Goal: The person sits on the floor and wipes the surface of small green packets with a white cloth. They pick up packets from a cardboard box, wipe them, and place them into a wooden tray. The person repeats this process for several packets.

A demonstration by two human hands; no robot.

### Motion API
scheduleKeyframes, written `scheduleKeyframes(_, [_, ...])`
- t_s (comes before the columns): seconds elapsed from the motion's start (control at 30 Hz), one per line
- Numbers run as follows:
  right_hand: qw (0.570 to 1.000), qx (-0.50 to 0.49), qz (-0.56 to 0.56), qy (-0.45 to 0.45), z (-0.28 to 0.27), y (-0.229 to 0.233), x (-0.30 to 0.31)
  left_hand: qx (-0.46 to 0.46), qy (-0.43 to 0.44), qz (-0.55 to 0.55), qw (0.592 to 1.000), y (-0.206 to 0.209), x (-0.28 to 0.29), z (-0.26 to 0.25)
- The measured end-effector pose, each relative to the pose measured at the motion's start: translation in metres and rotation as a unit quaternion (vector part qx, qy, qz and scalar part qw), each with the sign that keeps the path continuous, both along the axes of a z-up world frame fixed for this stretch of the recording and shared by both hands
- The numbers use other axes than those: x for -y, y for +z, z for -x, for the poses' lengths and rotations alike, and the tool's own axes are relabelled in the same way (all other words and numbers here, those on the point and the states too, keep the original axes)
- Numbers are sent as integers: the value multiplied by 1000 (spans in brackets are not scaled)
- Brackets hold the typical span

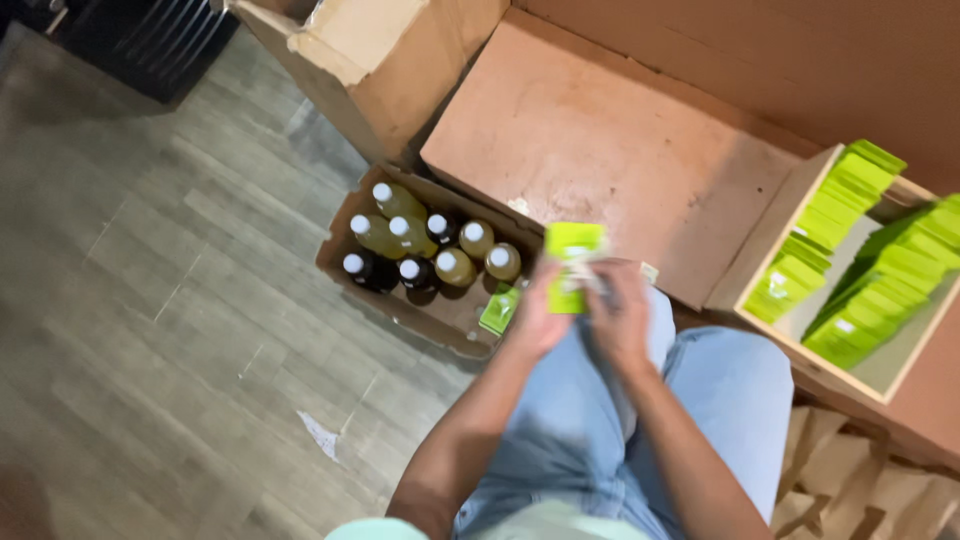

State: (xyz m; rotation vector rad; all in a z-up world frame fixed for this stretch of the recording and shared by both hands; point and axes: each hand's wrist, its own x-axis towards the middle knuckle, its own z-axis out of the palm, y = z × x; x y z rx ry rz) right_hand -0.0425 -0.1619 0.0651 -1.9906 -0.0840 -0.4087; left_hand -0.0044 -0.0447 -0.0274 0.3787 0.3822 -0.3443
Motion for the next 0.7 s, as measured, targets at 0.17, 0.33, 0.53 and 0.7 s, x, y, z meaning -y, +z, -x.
scheduleKeyframes(0.17, [988,45,130,-65,91,21,71,-26,-104,66,992,-50,103,48])
scheduleKeyframes(0.33, [979,42,187,-63,140,18,92,-44,-205,75,975,-73,121,85])
scheduleKeyframes(0.53, [961,57,223,-154,111,-18,107,-32,-266,50,962,-31,98,80])
scheduleKeyframes(0.7, [964,68,250,-52,138,-9,52,-70,-252,32,965,59,87,85])
